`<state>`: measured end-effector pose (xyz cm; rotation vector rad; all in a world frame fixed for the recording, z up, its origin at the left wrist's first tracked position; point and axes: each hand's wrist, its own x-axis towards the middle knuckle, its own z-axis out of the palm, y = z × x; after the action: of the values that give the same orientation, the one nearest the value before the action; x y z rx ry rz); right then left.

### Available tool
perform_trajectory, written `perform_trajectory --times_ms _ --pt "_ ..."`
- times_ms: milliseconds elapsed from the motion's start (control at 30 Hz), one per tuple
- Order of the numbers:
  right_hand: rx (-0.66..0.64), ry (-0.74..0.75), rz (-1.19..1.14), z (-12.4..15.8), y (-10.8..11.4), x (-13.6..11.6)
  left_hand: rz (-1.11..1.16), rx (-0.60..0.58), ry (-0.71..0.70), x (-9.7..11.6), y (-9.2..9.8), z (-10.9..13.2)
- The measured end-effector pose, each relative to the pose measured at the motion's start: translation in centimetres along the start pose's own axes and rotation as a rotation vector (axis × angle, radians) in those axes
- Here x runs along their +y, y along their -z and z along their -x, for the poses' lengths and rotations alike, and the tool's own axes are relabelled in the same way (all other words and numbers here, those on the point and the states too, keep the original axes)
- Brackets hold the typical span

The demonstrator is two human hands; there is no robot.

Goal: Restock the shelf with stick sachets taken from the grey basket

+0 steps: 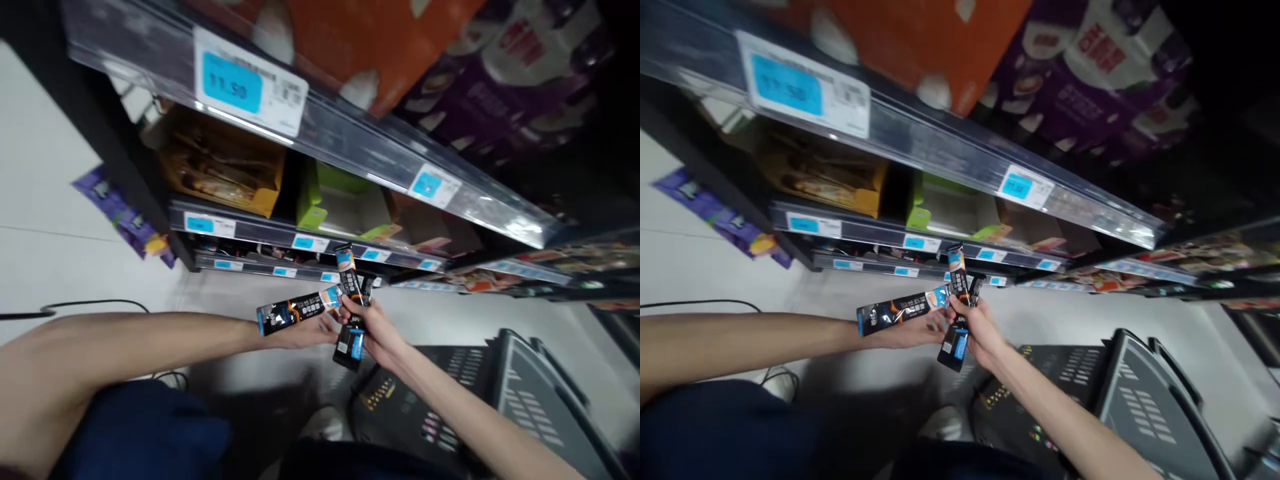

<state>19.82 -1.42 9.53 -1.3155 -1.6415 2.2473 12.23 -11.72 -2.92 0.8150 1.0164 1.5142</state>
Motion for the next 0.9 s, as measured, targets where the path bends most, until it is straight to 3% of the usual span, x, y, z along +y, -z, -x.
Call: perform_trajectory --times_ms 67,200,333,433,533,633,733,833,900 --pt "-0.052 0.010 0.040 -1.3 -0.8 1.5 0.007 0.044 -0.057 -0.1 1.1 0.2" --pt "-0.052 0.101 0.089 -2.8 -1.0 4.4 -0.095 0.097 -0.021 -0.1 2.9 2.0" --pt "0.024 0.032 0.007 -3.9 -0.7 7.9 -0.028 0.168 0.067 0.8 2.5 3.3" --pt "0.080 -0.008 -0.052 -4.3 -0.2 10.6 -0.055 0.369 0.192 1.3 2.3 3.2" --pt "0.059 -0.072 -0.054 -4.4 0.3 12.8 -0.198 0.550 0.190 1.0 3.1 2.7" --pt "0.039 -0.085 0.042 -4.5 0.8 14.6 -0.251 0.527 0.209 0.3 4.8 2.5" --pt "0.142 -0.008 0.153 -5.4 1.2 15.5 -0.227 0.461 0.292 -0.3 6.4 2.5" --pt "0.280 0.032 0.189 -6.9 1.0 14.8 -0.160 0.347 0.380 -0.9 7.5 2.7" --pt "0.287 0.042 0.206 -8.2 0.7 13.6 -0.131 0.260 0.436 -1.2 7.9 2.8"
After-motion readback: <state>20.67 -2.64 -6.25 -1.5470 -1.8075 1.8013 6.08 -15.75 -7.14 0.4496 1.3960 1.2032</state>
